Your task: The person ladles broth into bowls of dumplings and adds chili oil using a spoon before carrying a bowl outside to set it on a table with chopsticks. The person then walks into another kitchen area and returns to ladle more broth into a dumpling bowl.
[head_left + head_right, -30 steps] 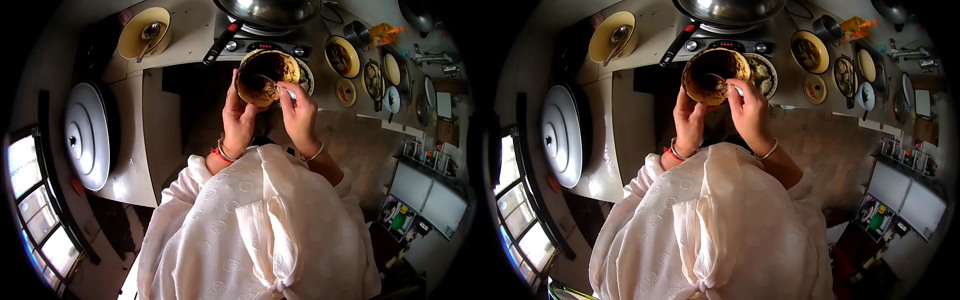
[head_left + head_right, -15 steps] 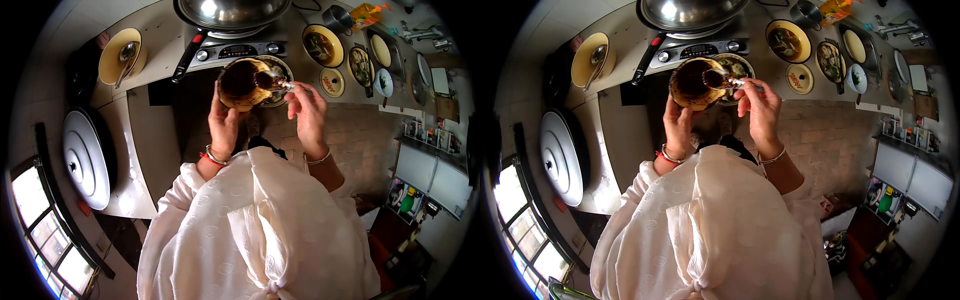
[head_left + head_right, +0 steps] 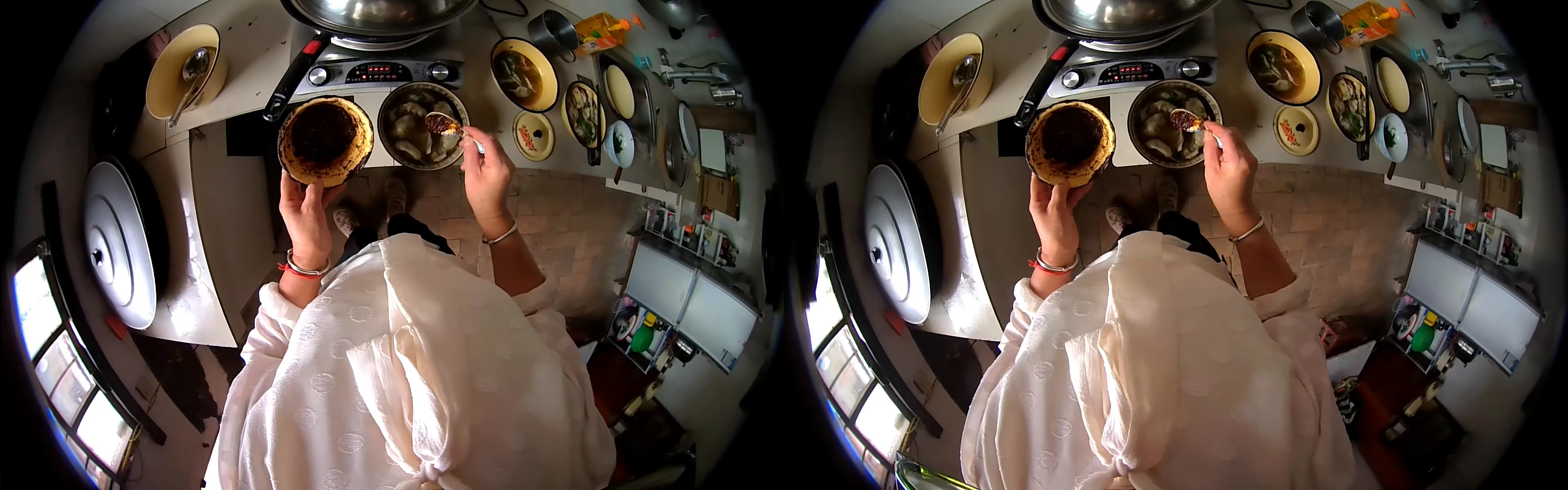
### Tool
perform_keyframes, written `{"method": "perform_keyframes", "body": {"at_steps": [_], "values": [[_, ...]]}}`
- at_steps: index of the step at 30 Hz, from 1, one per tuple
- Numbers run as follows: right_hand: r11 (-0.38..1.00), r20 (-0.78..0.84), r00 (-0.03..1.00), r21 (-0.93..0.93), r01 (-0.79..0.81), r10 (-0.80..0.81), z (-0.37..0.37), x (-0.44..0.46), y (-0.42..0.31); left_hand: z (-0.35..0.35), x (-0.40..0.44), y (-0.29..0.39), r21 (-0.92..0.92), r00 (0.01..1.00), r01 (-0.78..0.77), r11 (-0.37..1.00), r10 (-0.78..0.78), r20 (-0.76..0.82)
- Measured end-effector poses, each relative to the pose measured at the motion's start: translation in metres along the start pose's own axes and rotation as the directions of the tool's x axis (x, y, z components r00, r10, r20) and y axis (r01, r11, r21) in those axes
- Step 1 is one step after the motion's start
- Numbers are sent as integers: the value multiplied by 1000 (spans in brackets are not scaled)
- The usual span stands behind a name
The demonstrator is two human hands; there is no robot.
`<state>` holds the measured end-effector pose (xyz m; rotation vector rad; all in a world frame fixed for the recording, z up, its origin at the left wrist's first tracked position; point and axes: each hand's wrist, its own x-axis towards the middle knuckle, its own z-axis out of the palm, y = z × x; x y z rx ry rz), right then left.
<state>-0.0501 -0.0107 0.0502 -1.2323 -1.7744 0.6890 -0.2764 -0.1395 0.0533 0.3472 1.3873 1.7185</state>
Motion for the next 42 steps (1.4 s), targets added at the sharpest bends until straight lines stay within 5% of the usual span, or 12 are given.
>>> {"method": "perform_keyframes", "body": {"at_steps": [7, 8, 10, 13, 19, 22, 26, 28, 32, 36, 42], "values": [[998, 16, 998, -14, 59, -58, 0, 6, 7, -27, -14, -8, -111, 994, 90, 990, -96, -52], [980, 7, 994, 169, -106, 107, -1, 6, 9, -34, -15, -10, -129, 992, 104, 986, -113, -57], [768, 80, 906, 503, -397, 416, -3, 8, 10, -46, -16, -14, -142, 988, 129, 981, -139, -64], [573, 128, 804, 638, -515, 580, -9, 15, 27, -57, -17, -24, -175, 985, 154, 972, -166, -55], [56, 453, 629, 783, -620, 631, -27, 19, 39, -50, -19, -28, -236, 977, 205, 950, -214, -16], [93, 468, 668, 776, -624, 579, -29, 23, 1, -31, -19, -15, -208, 977, 209, 956, -214, -1], [544, 417, 824, 619, -567, 383, -2, 19, -91, -20, -22, 9, -207, 974, 219, 954, -225, -5], [728, 512, 812, 438, -527, 280, 29, 10, -123, -26, -23, 8, -282, 982, 165, 945, -184, -42], [954, 635, 768, 274, -118, -88, 103, -21, -143, -51, -37, 28, -356, 986, 80, 931, -126, -110], [911, 679, 612, 353, 213, -406, 147, -46, -183, -118, -64, 33, -400, 940, -33, 916, -108, -324], [887, 781, 437, 452, 97, -446, 175, -81, -204, -263, -104, 12, -316, 774, -255, 914, -3, -633]]}}
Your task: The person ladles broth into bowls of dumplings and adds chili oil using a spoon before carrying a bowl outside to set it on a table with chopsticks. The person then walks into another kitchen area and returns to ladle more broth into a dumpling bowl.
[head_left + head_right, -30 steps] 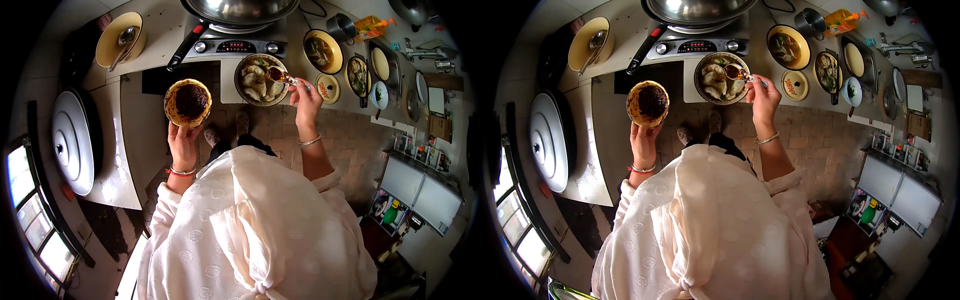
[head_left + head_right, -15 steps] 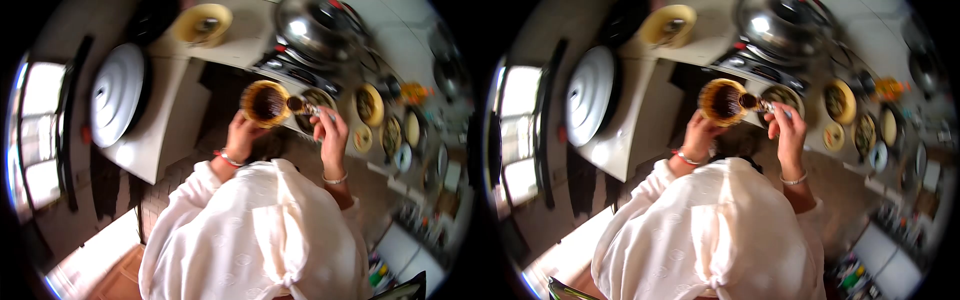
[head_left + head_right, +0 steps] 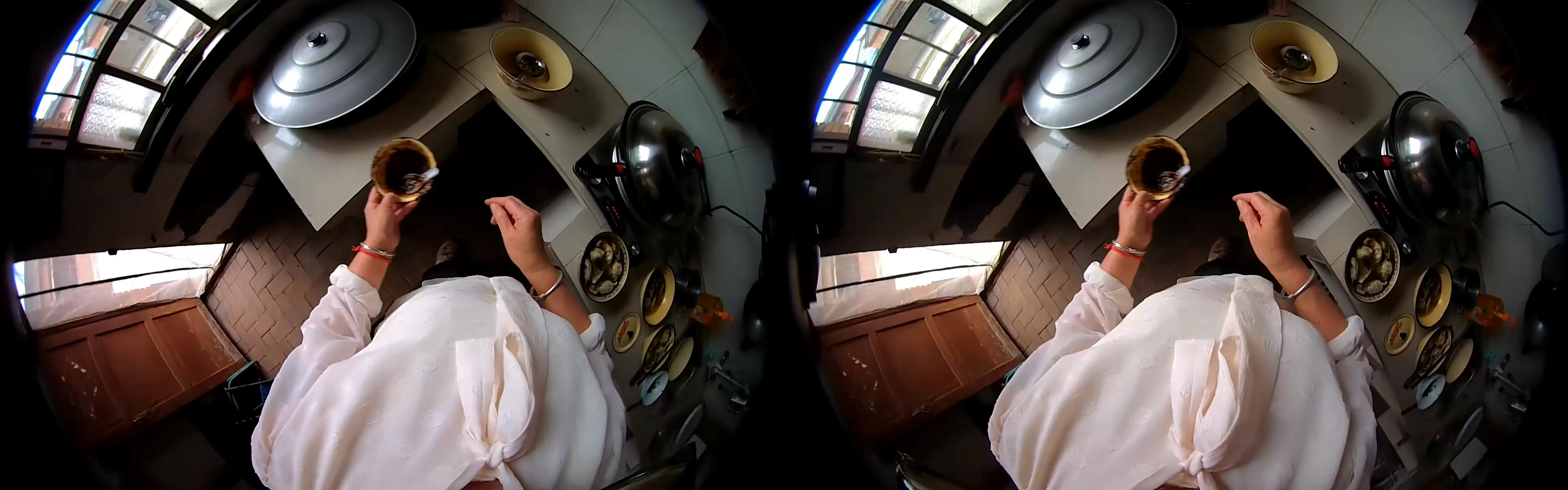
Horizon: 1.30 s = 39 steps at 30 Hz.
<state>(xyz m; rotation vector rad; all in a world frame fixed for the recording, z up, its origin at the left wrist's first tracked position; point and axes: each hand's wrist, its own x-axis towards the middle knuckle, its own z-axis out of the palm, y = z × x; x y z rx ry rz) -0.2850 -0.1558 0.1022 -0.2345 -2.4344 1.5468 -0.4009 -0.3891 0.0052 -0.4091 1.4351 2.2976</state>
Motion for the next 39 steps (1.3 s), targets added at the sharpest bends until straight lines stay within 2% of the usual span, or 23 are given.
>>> {"method": "perform_keyframes", "body": {"at_steps": [2, 4, 5, 7, 8, 9, 10, 11, 12, 14, 17, 20, 21, 22, 24, 25, 26, 27, 29, 32, 34, 38, 39], "values": [[995, -9, 998, 80, -66, 67, 6, -6, 18, -32, 21, 20, -44, 991, -52, 998, 46, -125], [915, -9, 945, 252, -313, 326, 11, -15, 35, -75, 49, 21, -31, 965, -107, 994, 96, -245], [840, -9, 894, 347, -418, 448, 9, -19, 43, -73, 50, 33, -5, 927, -95, 995, 87, -366], [682, -45, 783, 523, -511, 621, -10, -39, 58, -155, 100, 19, -16, 974, -93, 996, 88, -210], [616, -69, 737, 605, -505, 672, -12, -49, 65, -158, 105, 21, -43, 976, -94, 995, 84, -203], [574, -91, 703, 655, -491, 705, -17, -64, 78, -154, 105, 35, 40, 985, -49, 998, 55, -166], [552, -122, 683, 697, -457, 720, -20, -78, 87, -260, 174, 20, -64, 989, 47, 997, -38, 142], [545, -180, 649, 726, -420, 739, -23, -93, 96, -222, 165, 25, 15, 986, -4, 1000, 6, -167], [538, -216, 629, 751, -382, 747, -26, -110, 103, -205, 149, 32, -97, 988, -17, 995, 2, -154], [533, -296, 549, 774, -342, 782, -32, -144, 117, -195, 146, 24, 10, 974, -165, 986, 164, -158], [524, -416, 391, 821, -228, 821, -43, -193, 137, -180, 135, 15, 100, 992, 51, 994, -39, -117], [558, -542, 157, 826, -85, 826, -70, -242, 154, -127, 103, -20, 215, 957, 222, 951, -255, 139], [519, -516, 62, 850, -87, 855, -84, -261, 171, -97, 89, -29, 200, 838, 430, 880, -472, 273], [547, -548, -19, 836, -32, 836, -97, -276, 178, -63, 72, -37, 216, 658, 613, 760, -642, 394], [640, -659, -178, 752, -160, 730, -129, -305, 193, 4, 23, -58, 409, 764, 578, 706, -644, 32], [641, -718, -230, 692, -332, 657, -149, -315, 198, 19, 14, -67, 478, 732, 546, 688, -669, 127], [652, -846, -196, 512, -560, 496, -172, -339, 227, 29, 6, -73, 541, 689, 507, 671, -693, 213], [594, -936, -107, 297, -748, 334, -187, -362, 256, 41, -5, -76, 585, 681, 442, 680, -679, 274], [427, -966, 36, 80, -901, 257, -221, -368, 240, 55, -17, -87, 557, 695, 427, 712, -653, 302], [306, -955, 171, -92, -948, 242, -259, -363, 236, 60, -37, -93, 504, 747, 429, 750, -608, 269], [313, -922, 260, -166, -935, 286, -278, -361, 241, 72, -60, -93, 483, 795, 402, 778, -558, 236], [282, -829, 440, -356, -891, 345, -292, -375, 278, 68, -97, -112, 564, 844, 336, 755, -507, 175], [336, -832, 468, -367, -867, 299, -292, -380, 288, 75, -112, -113, 566, 825, 362, 741, -537, 175]]}}
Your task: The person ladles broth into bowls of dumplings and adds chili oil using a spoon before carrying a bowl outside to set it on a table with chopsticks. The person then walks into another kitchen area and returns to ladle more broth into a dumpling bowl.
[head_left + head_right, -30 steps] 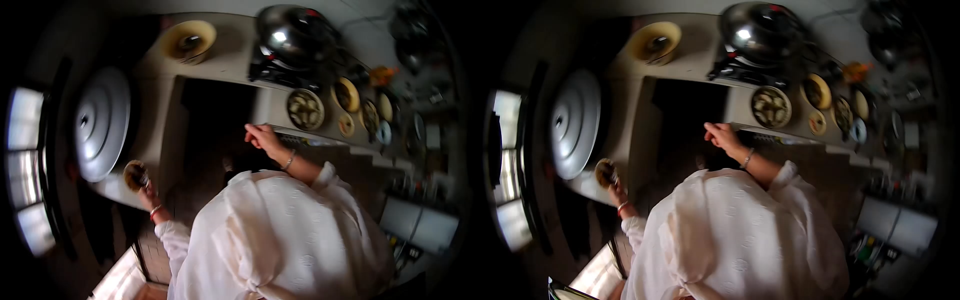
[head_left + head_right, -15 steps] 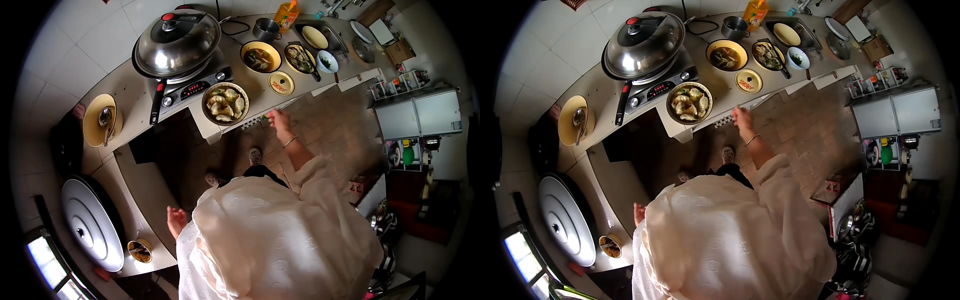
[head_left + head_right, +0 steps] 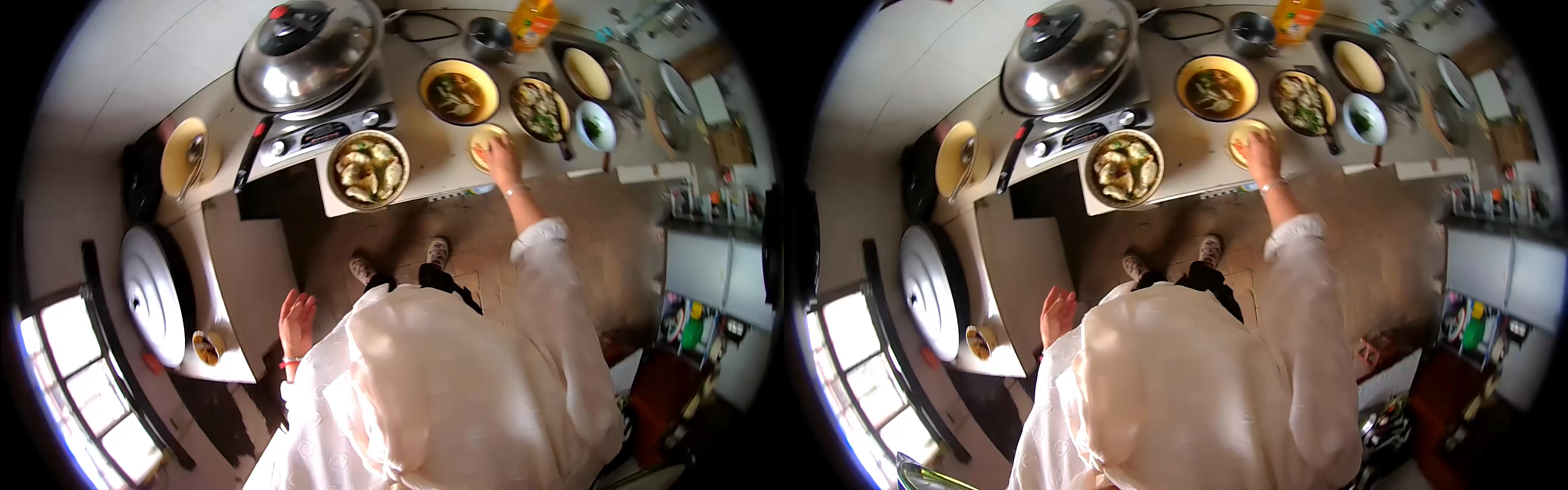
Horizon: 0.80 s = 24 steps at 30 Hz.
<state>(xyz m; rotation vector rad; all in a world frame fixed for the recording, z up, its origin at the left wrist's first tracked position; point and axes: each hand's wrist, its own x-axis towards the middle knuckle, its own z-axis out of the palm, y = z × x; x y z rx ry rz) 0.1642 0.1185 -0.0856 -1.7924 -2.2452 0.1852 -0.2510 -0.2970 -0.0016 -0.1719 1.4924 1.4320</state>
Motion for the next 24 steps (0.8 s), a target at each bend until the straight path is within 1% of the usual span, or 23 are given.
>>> {"method": "perform_keyframes", "body": {"at_steps": [1, 2, 3, 4, 5, 6, 7, 8, 9, 10, 11, 12, 13, 14, 15, 16, 18, 19, 21, 23, 24], "values": [[998, 87, 994, 15, -65, 64, 2, -1, 5, 15, -10, -4, -31, 1000, 13, 999, -13, -7], [999, 18, 1000, 48, -7, 6, 11, -6, 14, 22, -14, -9, -51, 999, 32, 998, -31, 11], [996, -17, 1000, 89, -11, 12, 12, -15, 18, 25, -19, -14, -70, 998, 55, 996, -53, 34], [997, 11, 999, 64, -31, 30, 13, -24, 23, 27, -26, -18, -73, 997, 52, 996, -48, 60], [975, 115, 985, 167, -148, 130, -18, -38, 6, 30, -33, -21, -75, 995, 54, 996, -47, 93], [984, 8, 998, 165, -59, 58, -21, -56, 10, 32, -38, -24, -77, 990, 57, 995, -46, 133], [984, -24, 999, 174, -24, 29, -24, -75, 12, 32, -44, -27, -58, 994, 38, 998, -31, 106], [985, -19, 1000, 175, -5, 9, -45, -90, -5, 29, -51, -31, -36, 997, 20, 999, -17, 81], [959, -4, 999, 280, 40, -40, -62, -104, -21, 24, -57, -35, -12, 998, 5, 1000, -4, 56], [917, 35, 999, 398, -9, -6, -71, -119, -39, 14, -58, -40, -9, 999, -11, 1000, 12, 44], [872, 38, 998, 488, 27, -52, -73, -130, -56, 1, -57, -47, -6, 1000, 0, 1000, 0, 27], [858, 82, 994, 513, 19, -71, -82, -140, -82, -11, -53, -54, -4, 1000, 10, 1000, -10, 13], [826, 63, 983, 553, 109, -172, -81, -148, -102, -23, -52, -57, -6, 1000, 16, 1000, -16, 0], [802, 79, 965, 575, 160, -249, -89, -152, -134, -28, -50, -55, 7, 999, 32, 999, -32, 18], [769, 98, 936, 603, 215, -339, -97, -154, -163, -26, -47, -50, 11, 999, 42, 999, -43, 24], [740, 71, 910, 609, 285, -409, -95, -158, -185, -28, -47, -43, 7, 999, 47, 999, -47, 13], [624, 7, 817, 648, 436, -577, -80, -167, -250, -35, -49, -18, -12, 995, -5, 1000, 7, 104], [576, -15, 760, 642, 506, -650, -80, -170, -288, -51, -44, -12, 8, 989, -52, 999, 50, 141], [526, 118, 661, 714, 462, -741, -84, -185, -367, -85, -42, 1, -47, 977, -147, 988, 153, 146], [407, 88, 540, 761, 505, -837, -73, -202, -445, -127, -42, 5, -109, 970, -216, 970, 226, 90], [324, 35, 463, 762, 560, -885, -68, -211, -484, -151, -47, 3, -133, 971, -235, 963, 239, 17]]}}
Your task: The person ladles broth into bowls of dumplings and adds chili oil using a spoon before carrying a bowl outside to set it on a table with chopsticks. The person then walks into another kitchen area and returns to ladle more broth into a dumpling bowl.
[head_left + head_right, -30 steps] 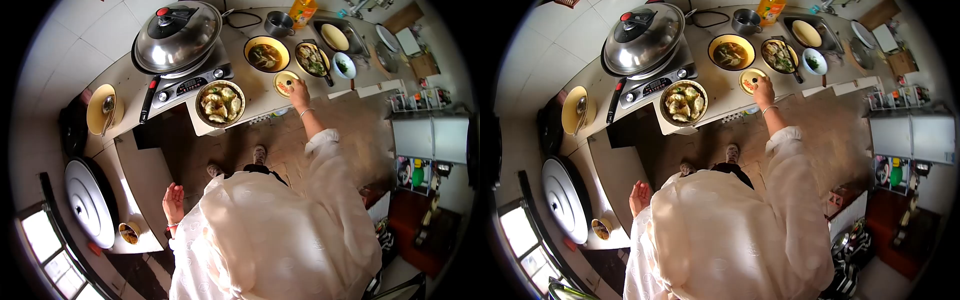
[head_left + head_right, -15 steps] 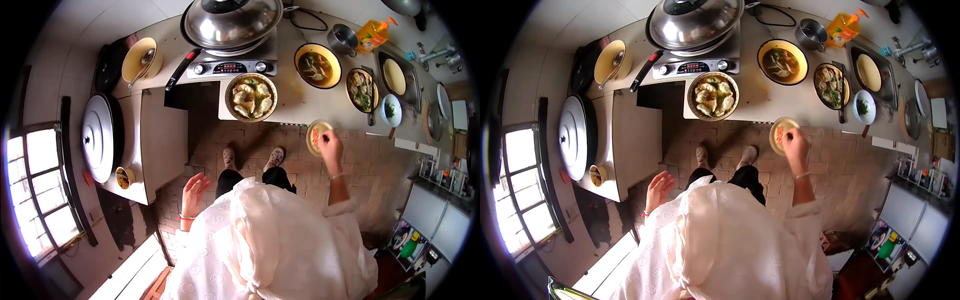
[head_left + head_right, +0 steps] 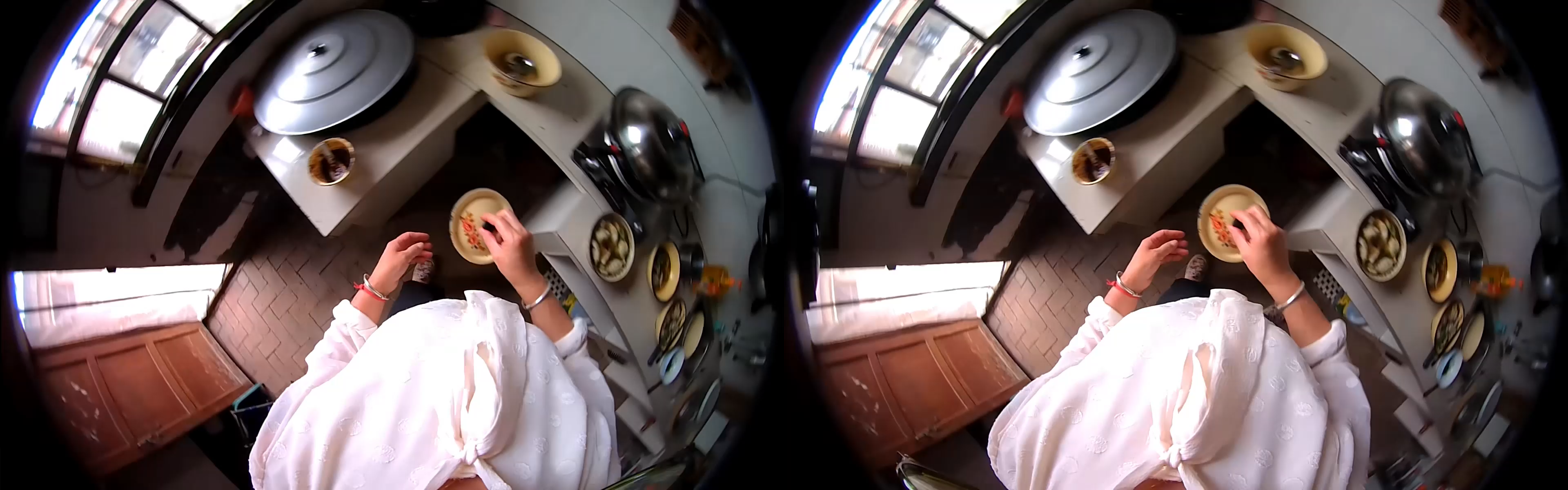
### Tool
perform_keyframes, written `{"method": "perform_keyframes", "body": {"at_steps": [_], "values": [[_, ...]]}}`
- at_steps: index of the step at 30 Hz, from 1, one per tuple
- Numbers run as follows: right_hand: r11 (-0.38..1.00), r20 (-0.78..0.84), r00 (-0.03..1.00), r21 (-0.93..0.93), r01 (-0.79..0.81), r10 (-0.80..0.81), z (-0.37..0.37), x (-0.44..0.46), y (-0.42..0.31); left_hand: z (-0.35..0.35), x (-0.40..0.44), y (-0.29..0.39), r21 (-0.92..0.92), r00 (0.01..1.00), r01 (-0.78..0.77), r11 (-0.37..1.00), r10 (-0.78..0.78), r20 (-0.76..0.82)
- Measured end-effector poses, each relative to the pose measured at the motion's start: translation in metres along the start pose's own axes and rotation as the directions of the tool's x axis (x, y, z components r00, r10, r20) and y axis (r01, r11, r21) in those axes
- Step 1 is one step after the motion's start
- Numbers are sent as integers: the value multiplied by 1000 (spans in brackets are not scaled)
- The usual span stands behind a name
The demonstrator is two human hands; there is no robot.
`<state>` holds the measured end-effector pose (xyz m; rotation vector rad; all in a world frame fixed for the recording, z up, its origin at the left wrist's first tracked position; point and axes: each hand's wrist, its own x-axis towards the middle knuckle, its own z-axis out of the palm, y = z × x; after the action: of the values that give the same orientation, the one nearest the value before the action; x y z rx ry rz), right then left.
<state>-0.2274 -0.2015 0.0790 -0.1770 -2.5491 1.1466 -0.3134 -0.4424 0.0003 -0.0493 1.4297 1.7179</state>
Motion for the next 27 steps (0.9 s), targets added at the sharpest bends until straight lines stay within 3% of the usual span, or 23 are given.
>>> {"method": "perform_keyframes", "body": {"at_steps": [5, 7, 11, 16, 19, 21, 22, 23, 24, 25, 26, 27], "values": [[942, 170, 930, -33, 335, -325, 139, 142, -55, -118, -54, -9, -190, 935, -70, 979, -2, -355], [916, 246, 901, -95, 389, -357, 198, 180, -65, -155, -78, -29, -324, 887, -146, 935, -21, -461], [881, 358, 870, -204, 427, -339, 294, 221, -62, -204, -116, -58, -414, 786, -226, 882, -86, -612], [883, 399, 876, -261, 390, -269, 343, 230, -53, -210, -124, -77, -518, 772, -274, 810, -135, -621], [888, 364, 887, -248, 386, -284, 345, 229, -50, -197, -115, -75, -548, 797, -228, 805, -170, -580], [894, 355, 899, -267, 360, -256, 328, 222, -61, -191, -101, -75, -537, 847, -127, 834, -191, -496], [885, 275, 908, -258, 387, -317, 306, 216, -75, -192, -93, -78, -481, 871, -77, 873, -176, -459], [790, 233, 858, -337, 512, -457, 312, 210, -59, -201, -82, -91, -454, 907, -63, 889, -139, -398], [804, 226, 867, -327, 497, -444, 282, 197, -74, -215, -63, -102, -454, 929, -10, 891, -159, -333], [864, 119, 891, -219, 454, -438, 278, 183, -64, -215, -42, -99, -412, 940, 52, 910, -184, -287], [763, 87, 815, -307, 570, -573, 240, 165, -69, -203, -20, -91, -335, 945, 117, 935, -208, -251], [827, 22, 860, -263, 497, -510, 229, 143, -55, -189, 0, -83, -245, 948, 171, 954, -227, -224]]}}
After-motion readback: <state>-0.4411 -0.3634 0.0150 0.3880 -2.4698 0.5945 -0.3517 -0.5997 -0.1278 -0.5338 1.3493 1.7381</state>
